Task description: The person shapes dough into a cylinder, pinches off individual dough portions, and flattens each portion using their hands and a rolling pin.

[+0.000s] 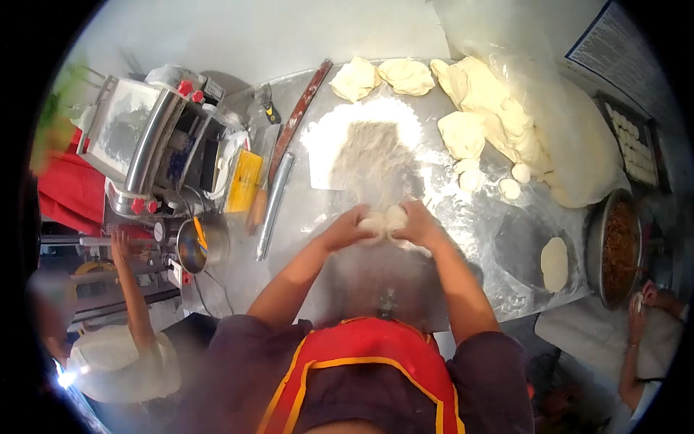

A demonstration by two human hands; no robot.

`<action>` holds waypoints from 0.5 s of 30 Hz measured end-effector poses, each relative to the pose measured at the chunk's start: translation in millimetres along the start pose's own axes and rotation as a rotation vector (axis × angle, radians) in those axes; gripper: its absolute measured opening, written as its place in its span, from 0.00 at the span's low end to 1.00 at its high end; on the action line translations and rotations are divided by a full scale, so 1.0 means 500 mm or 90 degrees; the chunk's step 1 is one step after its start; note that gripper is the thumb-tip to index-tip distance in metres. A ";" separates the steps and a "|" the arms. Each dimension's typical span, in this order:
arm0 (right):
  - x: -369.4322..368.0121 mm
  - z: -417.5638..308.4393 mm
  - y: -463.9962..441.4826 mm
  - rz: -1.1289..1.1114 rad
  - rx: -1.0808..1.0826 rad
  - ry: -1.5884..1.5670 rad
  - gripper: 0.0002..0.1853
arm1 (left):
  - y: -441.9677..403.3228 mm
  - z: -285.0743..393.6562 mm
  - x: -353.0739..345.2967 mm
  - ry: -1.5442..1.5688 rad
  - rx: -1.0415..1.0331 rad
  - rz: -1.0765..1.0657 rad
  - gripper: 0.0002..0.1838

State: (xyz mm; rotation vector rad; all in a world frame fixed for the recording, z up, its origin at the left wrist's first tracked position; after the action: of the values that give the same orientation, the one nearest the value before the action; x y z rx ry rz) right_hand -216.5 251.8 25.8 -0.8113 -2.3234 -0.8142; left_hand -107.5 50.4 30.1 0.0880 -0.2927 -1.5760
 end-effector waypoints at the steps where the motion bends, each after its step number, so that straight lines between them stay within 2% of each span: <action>1: 0.003 -0.003 -0.001 -0.032 -0.003 0.025 0.48 | -0.013 -0.012 -0.004 -0.119 -0.016 -0.016 0.34; 2: -0.001 0.001 0.009 0.001 0.048 0.015 0.45 | -0.033 -0.062 0.000 -0.267 -0.033 -0.080 0.36; 5: -0.025 0.004 0.052 0.187 0.226 0.009 0.38 | -0.002 -0.002 -0.016 -0.501 -0.165 -0.002 0.36; 6: -0.025 -0.014 0.080 0.102 0.097 -0.103 0.30 | 0.003 0.006 -0.029 -0.475 -0.133 -0.039 0.34; 9: -0.052 -0.002 0.110 0.044 -0.048 -0.142 0.29 | 0.010 0.034 -0.061 -0.411 -0.055 -0.128 0.29; 10: -0.046 -0.004 0.126 0.051 -0.115 -0.236 0.30 | 0.009 0.055 -0.070 -0.395 -0.042 -0.141 0.29; 11: -0.030 -0.004 0.138 0.087 -0.129 -0.288 0.29 | 0.004 0.065 -0.079 -0.378 -0.030 -0.153 0.28; 13: 0.020 0.013 0.166 0.156 -0.155 -0.387 0.29 | -0.038 0.079 -0.104 -0.319 -0.091 -0.142 0.29; 15: 0.093 0.033 0.181 0.241 -0.125 -0.443 0.30 | -0.107 0.120 -0.148 -0.222 -0.112 -0.144 0.29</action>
State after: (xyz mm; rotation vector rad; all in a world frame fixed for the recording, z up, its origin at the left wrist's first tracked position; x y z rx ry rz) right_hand -190.6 337.0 77.4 -1.7888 -2.5379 -0.6605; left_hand -171.2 131.4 65.8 -0.3019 -0.4255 -1.8345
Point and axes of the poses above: each hand's wrist, its own y-axis away from the middle knuckle, its own x-axis out of the back of the hand, z = x × y, the point moved 1 cm from there along -y, towards the middle knuckle, and after that the axes turned 7 degrees about -x, right-handed, at the moved point
